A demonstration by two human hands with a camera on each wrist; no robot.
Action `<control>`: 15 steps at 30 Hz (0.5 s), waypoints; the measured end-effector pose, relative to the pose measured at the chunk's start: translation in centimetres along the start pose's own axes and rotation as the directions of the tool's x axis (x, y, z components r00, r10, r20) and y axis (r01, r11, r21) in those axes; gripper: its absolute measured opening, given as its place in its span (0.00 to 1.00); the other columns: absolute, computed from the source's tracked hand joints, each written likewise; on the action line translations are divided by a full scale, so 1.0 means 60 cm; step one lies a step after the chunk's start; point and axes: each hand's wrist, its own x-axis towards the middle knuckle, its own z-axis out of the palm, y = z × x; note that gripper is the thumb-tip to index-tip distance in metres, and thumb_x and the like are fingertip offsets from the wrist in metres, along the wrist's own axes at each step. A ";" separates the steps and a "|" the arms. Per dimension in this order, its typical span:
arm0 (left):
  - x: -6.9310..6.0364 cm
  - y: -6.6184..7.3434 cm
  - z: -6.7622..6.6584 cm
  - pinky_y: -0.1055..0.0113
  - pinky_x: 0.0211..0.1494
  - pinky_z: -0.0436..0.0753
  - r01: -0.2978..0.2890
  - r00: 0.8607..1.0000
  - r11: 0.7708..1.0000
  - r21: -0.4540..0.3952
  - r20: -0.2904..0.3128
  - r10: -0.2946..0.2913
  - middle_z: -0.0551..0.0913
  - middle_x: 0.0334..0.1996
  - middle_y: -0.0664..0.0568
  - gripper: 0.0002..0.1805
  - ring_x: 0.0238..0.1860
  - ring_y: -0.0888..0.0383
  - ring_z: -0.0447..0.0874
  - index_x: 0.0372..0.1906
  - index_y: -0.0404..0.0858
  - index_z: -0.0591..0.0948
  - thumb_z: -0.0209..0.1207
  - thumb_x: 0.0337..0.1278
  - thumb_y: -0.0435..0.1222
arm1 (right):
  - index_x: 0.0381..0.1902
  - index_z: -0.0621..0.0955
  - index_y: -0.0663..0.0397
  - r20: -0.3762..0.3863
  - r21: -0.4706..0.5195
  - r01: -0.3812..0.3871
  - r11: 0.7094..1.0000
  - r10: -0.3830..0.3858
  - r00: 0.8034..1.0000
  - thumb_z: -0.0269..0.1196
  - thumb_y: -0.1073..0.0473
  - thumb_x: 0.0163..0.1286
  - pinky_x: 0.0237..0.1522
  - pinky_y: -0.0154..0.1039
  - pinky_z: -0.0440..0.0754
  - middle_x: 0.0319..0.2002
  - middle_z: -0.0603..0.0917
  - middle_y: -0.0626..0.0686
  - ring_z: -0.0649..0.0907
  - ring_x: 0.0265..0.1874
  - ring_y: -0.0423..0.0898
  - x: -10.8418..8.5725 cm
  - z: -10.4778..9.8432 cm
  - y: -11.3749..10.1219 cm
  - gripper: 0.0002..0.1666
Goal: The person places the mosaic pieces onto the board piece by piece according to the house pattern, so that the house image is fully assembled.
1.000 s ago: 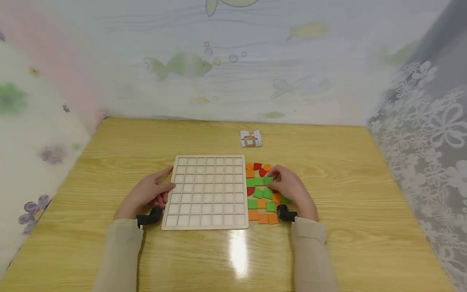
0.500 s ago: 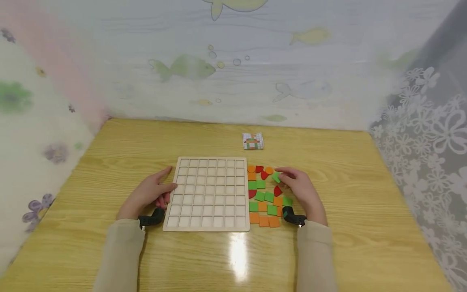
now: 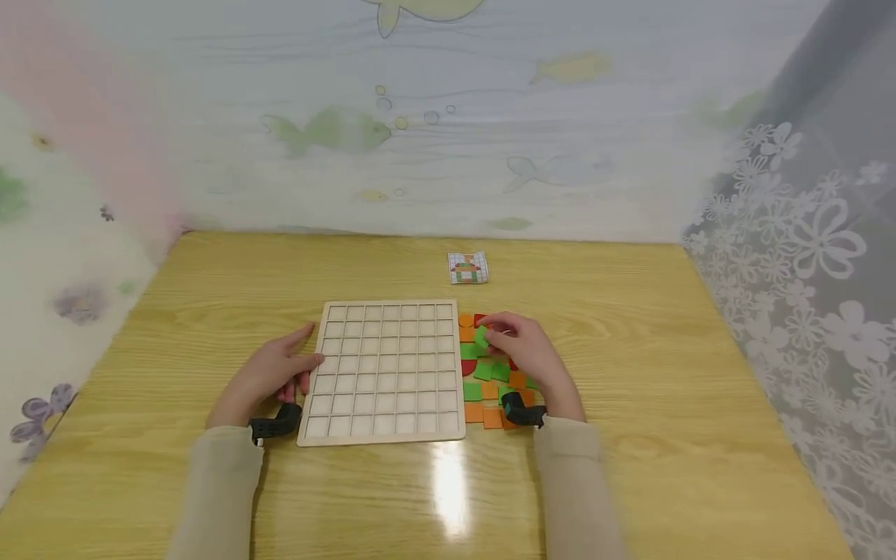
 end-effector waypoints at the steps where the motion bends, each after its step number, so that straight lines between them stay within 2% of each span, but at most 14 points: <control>1: -0.002 -0.002 -0.002 0.62 0.14 0.73 0.008 1.000 1.000 -0.002 -0.005 -0.008 0.76 0.15 0.42 0.39 0.08 0.58 0.65 0.69 0.56 0.49 0.56 0.57 0.45 | 0.52 0.75 0.54 0.019 0.004 0.004 1.000 -0.004 1.000 0.56 0.53 0.65 0.36 0.46 0.78 0.40 0.78 0.57 0.80 0.35 0.55 0.004 0.010 -0.004 0.20; 3: -0.004 -0.004 -0.006 0.62 0.15 0.74 -0.001 1.000 1.000 0.015 -0.012 0.001 0.76 0.14 0.43 0.38 0.08 0.58 0.66 0.69 0.55 0.50 0.55 0.57 0.45 | 0.52 0.75 0.56 0.054 0.011 0.024 1.000 -0.025 0.998 0.56 0.55 0.65 0.38 0.45 0.78 0.40 0.79 0.57 0.80 0.35 0.54 0.011 0.028 -0.013 0.19; 7: -0.006 -0.007 -0.007 0.62 0.15 0.74 -0.001 1.000 1.000 -0.006 -0.011 0.001 0.76 0.15 0.42 0.36 0.09 0.57 0.68 0.68 0.58 0.53 0.56 0.56 0.46 | 0.50 0.76 0.57 0.113 -0.007 0.048 0.999 -0.047 0.992 0.58 0.55 0.64 0.36 0.44 0.79 0.36 0.79 0.57 0.80 0.31 0.53 0.021 0.060 -0.023 0.18; 10: -0.005 -0.007 -0.006 0.61 0.14 0.74 -0.002 1.000 1.000 -0.029 -0.013 0.001 0.76 0.15 0.40 0.35 0.08 0.56 0.66 0.67 0.59 0.55 0.57 0.55 0.46 | 0.48 0.77 0.54 0.145 -0.049 0.052 0.997 -0.045 0.988 0.59 0.54 0.62 0.33 0.43 0.79 0.32 0.79 0.55 0.80 0.28 0.51 0.023 0.081 -0.026 0.17; 15: -0.001 -0.003 -0.001 0.59 0.15 0.74 -0.004 1.000 1.000 -0.022 -0.009 0.004 0.76 0.15 0.40 0.34 0.08 0.56 0.66 0.66 0.60 0.57 0.56 0.55 0.47 | 0.44 0.79 0.47 0.170 -0.140 0.076 0.987 -0.052 0.984 0.61 0.51 0.60 0.35 0.41 0.77 0.28 0.81 0.50 0.81 0.26 0.46 0.027 0.106 -0.025 0.14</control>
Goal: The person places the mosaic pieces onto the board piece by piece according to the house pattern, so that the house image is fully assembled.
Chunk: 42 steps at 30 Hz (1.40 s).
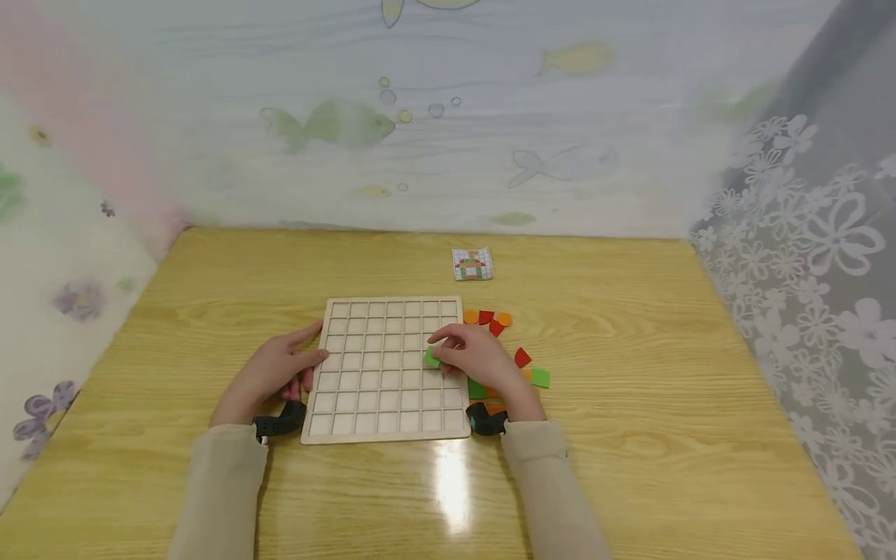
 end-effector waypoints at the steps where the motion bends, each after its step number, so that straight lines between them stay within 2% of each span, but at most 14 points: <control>1: -0.001 0.001 -0.001 0.59 0.15 0.74 -0.002 1.000 1.000 0.009 -0.003 0.002 0.76 0.15 0.40 0.33 0.08 0.56 0.66 0.66 0.60 0.57 0.56 0.56 0.47 | 0.43 0.80 0.46 0.005 -0.004 -0.001 1.000 0.001 1.000 0.61 0.51 0.60 0.35 0.41 0.77 0.28 0.81 0.50 0.81 0.25 0.46 0.003 0.004 0.000 0.14; 5: -0.002 -0.001 -0.004 0.60 0.14 0.74 0.003 1.000 1.000 0.021 -0.022 -0.002 0.76 0.15 0.41 0.33 0.08 0.56 0.67 0.66 0.60 0.57 0.56 0.56 0.47 | 0.41 0.80 0.44 0.039 -0.005 0.006 1.000 -0.005 0.999 0.62 0.51 0.59 0.32 0.40 0.78 0.27 0.81 0.49 0.81 0.25 0.46 0.009 0.018 -0.003 0.12; 8: 0.001 -0.005 -0.002 0.61 0.13 0.73 0.006 0.999 1.000 -0.010 -0.031 -0.007 0.76 0.15 0.41 0.33 0.08 0.57 0.67 0.65 0.60 0.58 0.56 0.55 0.47 | 0.40 0.81 0.42 0.057 -0.031 0.004 1.000 -0.003 0.998 0.62 0.50 0.59 0.32 0.40 0.78 0.27 0.81 0.49 0.81 0.25 0.45 0.012 0.024 -0.007 0.11; 12: 0.000 -0.007 0.001 0.63 0.13 0.73 0.001 0.999 0.999 -0.048 -0.035 -0.003 0.76 0.16 0.41 0.32 0.07 0.57 0.67 0.65 0.61 0.59 0.57 0.55 0.48 | 0.38 0.82 0.42 0.046 -0.044 -0.006 0.999 0.009 0.999 0.62 0.51 0.60 0.33 0.39 0.77 0.27 0.81 0.48 0.80 0.25 0.45 0.014 0.029 -0.011 0.08; 16: 0.004 -0.006 0.005 0.64 0.12 0.72 -0.022 0.999 0.999 -0.043 -0.024 0.021 0.77 0.17 0.40 0.31 0.08 0.56 0.68 0.65 0.60 0.60 0.55 0.57 0.47 | 0.37 0.81 0.40 0.024 -0.067 -0.015 0.998 0.017 1.000 0.61 0.52 0.60 0.34 0.39 0.76 0.27 0.80 0.48 0.79 0.26 0.45 0.012 0.028 -0.008 0.07; 26: 0.002 -0.006 0.000 0.63 0.13 0.72 -0.035 0.999 0.999 0.013 -0.032 0.035 0.78 0.17 0.41 0.30 0.08 0.55 0.69 0.66 0.58 0.59 0.52 0.59 0.47 | 0.35 0.82 0.36 0.041 -0.187 0.074 0.980 -0.067 0.997 0.61 0.50 0.60 0.35 0.38 0.74 0.27 0.81 0.40 0.78 0.28 0.39 0.014 0.044 -0.024 0.06; 33: 0.005 -0.006 0.003 0.63 0.13 0.72 -0.042 0.999 0.999 -0.021 -0.029 0.042 0.77 0.17 0.41 0.30 0.08 0.55 0.70 0.65 0.58 0.60 0.54 0.58 0.47 | 0.35 0.81 0.40 0.124 -0.187 0.087 0.979 -0.064 0.990 0.61 0.52 0.60 0.38 0.37 0.74 0.26 0.81 0.40 0.80 0.26 0.37 0.015 0.066 -0.041 0.05; 42: 0.006 -0.010 0.000 0.63 0.13 0.72 -0.028 0.999 1.000 -0.009 -0.043 0.027 0.77 0.17 0.41 0.30 0.08 0.55 0.70 0.64 0.60 0.61 0.55 0.56 0.48 | 0.34 0.81 0.39 0.135 -0.210 0.125 0.970 -0.098 0.986 0.60 0.53 0.60 0.36 0.35 0.73 0.29 0.79 0.38 0.77 0.29 0.37 0.015 0.104 -0.061 0.04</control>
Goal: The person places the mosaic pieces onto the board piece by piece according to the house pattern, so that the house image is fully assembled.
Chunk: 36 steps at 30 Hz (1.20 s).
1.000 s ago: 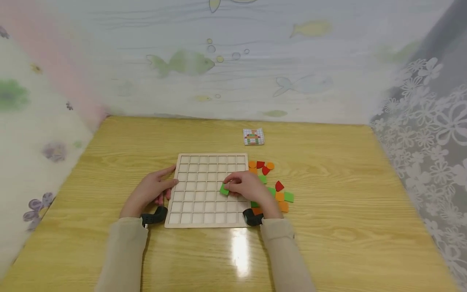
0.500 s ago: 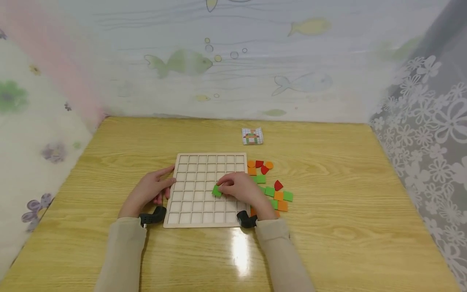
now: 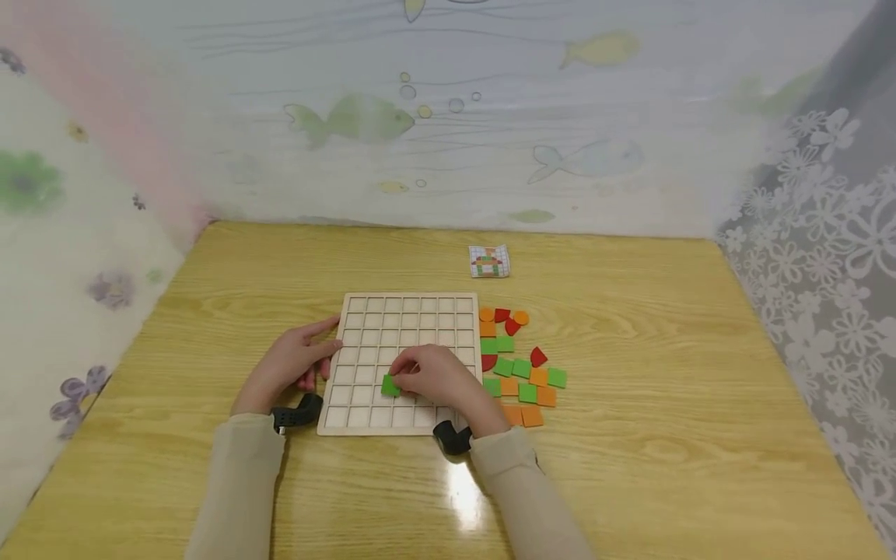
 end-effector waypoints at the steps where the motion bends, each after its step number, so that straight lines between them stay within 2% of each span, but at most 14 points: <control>1: -0.001 -0.001 0.000 0.63 0.13 0.72 0.002 1.000 1.000 -0.009 -0.005 -0.002 0.77 0.17 0.41 0.30 0.08 0.55 0.69 0.64 0.60 0.61 0.55 0.56 0.49 | 0.34 0.81 0.39 0.000 -0.003 0.009 1.000 -0.009 1.000 0.60 0.53 0.60 0.35 0.35 0.73 0.29 0.79 0.38 0.77 0.29 0.37 0.001 0.003 -0.003 0.04; 11: -0.002 0.001 0.000 0.62 0.12 0.72 0.032 0.999 0.998 -0.050 -0.006 -0.033 0.77 0.17 0.40 0.30 0.06 0.56 0.67 0.63 0.60 0.62 0.57 0.55 0.46 | 0.34 0.81 0.40 0.010 -0.023 0.051 0.998 -0.050 0.999 0.60 0.54 0.60 0.34 0.33 0.73 0.25 0.78 0.38 0.76 0.27 0.35 0.002 0.031 -0.022 0.05; 17: -0.003 0.001 0.002 0.63 0.11 0.71 0.003 1.000 1.000 -0.013 -0.014 -0.004 0.77 0.16 0.41 0.30 0.07 0.57 0.66 0.64 0.59 0.62 0.57 0.55 0.46 | 0.33 0.81 0.39 -0.001 -0.032 0.060 0.998 -0.060 0.998 0.61 0.54 0.59 0.34 0.32 0.73 0.25 0.79 0.36 0.76 0.27 0.34 0.003 0.044 -0.029 0.04; 21: -0.003 0.000 0.002 0.63 0.11 0.71 0.002 1.000 0.999 -0.032 -0.020 -0.003 0.77 0.16 0.41 0.30 0.06 0.57 0.65 0.63 0.59 0.62 0.57 0.54 0.46 | 0.33 0.81 0.39 0.004 -0.044 0.068 0.997 -0.068 0.998 0.60 0.55 0.60 0.34 0.31 0.73 0.26 0.78 0.35 0.76 0.28 0.33 0.001 0.051 -0.035 0.04; 27: -0.001 -0.002 0.007 0.64 0.11 0.71 0.023 0.999 0.997 -0.075 -0.021 -0.024 0.77 0.16 0.40 0.30 0.06 0.57 0.64 0.62 0.62 0.64 0.58 0.53 0.46 | 0.34 0.81 0.42 0.005 -0.120 0.111 0.987 -0.111 0.994 0.59 0.58 0.59 0.33 0.30 0.72 0.25 0.77 0.36 0.75 0.27 0.33 -0.004 0.057 -0.040 0.06; 32: -0.002 -0.001 0.006 0.64 0.10 0.71 0.019 1.000 0.999 -0.050 -0.019 -0.020 0.77 0.16 0.40 0.30 0.06 0.57 0.64 0.62 0.62 0.63 0.58 0.54 0.46 | 0.34 0.82 0.43 0.020 -0.187 0.135 0.973 -0.134 0.991 0.60 0.57 0.59 0.32 0.29 0.72 0.25 0.76 0.35 0.74 0.26 0.32 -0.001 0.063 -0.043 0.06; 36: -0.002 0.000 0.002 0.64 0.10 0.70 0.018 1.000 0.999 -0.051 -0.018 -0.019 0.77 0.16 0.40 0.30 0.06 0.57 0.64 0.62 0.62 0.63 0.58 0.54 0.46 | 0.33 0.82 0.43 0.016 -0.196 0.157 0.968 -0.157 0.988 0.60 0.58 0.58 0.31 0.29 0.72 0.25 0.76 0.35 0.74 0.25 0.32 0.000 0.068 -0.050 0.06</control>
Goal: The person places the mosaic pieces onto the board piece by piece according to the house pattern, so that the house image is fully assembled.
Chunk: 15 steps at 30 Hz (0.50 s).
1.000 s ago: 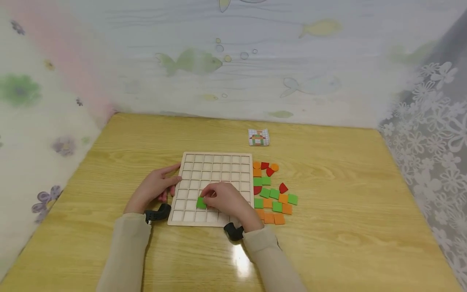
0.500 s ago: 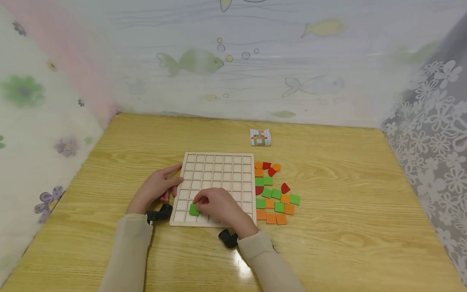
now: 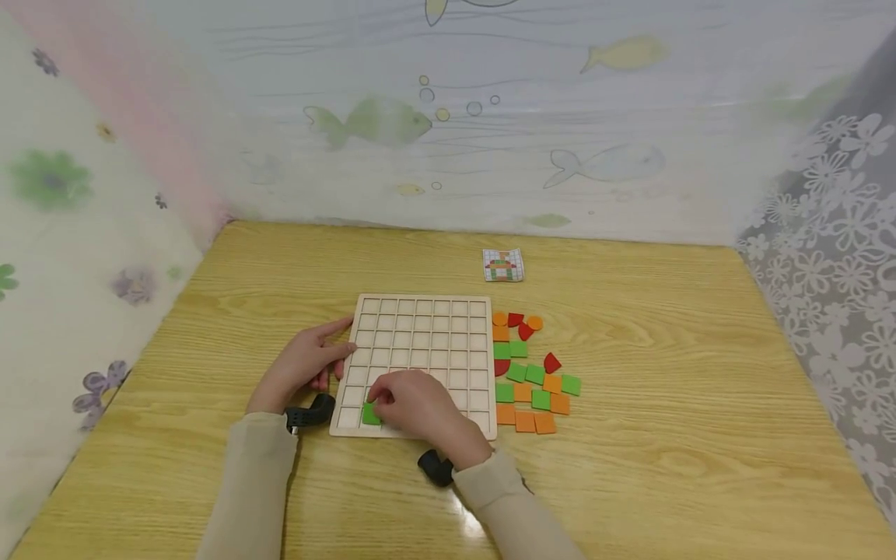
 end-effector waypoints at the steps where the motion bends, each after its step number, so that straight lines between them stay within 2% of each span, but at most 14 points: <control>1: 0.000 0.000 0.000 0.64 0.10 0.70 -0.001 1.000 1.000 0.000 0.001 0.001 0.77 0.16 0.40 0.30 0.06 0.57 0.64 0.62 0.62 0.63 0.58 0.54 0.46 | 0.33 0.82 0.43 -0.003 0.001 0.004 1.000 -0.004 1.000 0.61 0.58 0.58 0.31 0.29 0.71 0.24 0.76 0.35 0.74 0.25 0.32 0.000 0.000 -0.002 0.05; 9: 0.002 0.000 -0.001 0.62 0.11 0.71 -0.015 1.000 1.000 -0.002 0.001 0.015 0.76 0.14 0.41 0.30 0.06 0.57 0.65 0.63 0.60 0.63 0.58 0.53 0.46 | 0.32 0.82 0.42 0.012 -0.003 -0.003 1.000 0.003 1.000 0.62 0.56 0.58 0.30 0.29 0.71 0.24 0.76 0.34 0.74 0.25 0.32 -0.003 0.002 -0.008 0.03; 15: 0.002 -0.001 -0.001 0.61 0.12 0.73 -0.016 1.000 1.000 0.003 -0.002 0.016 0.74 0.13 0.42 0.30 0.06 0.57 0.65 0.63 0.60 0.63 0.58 0.53 0.46 | 0.30 0.81 0.42 0.012 -0.051 0.005 0.999 -0.004 1.000 0.64 0.55 0.57 0.29 0.28 0.71 0.26 0.75 0.36 0.73 0.25 0.32 -0.004 0.003 -0.009 0.02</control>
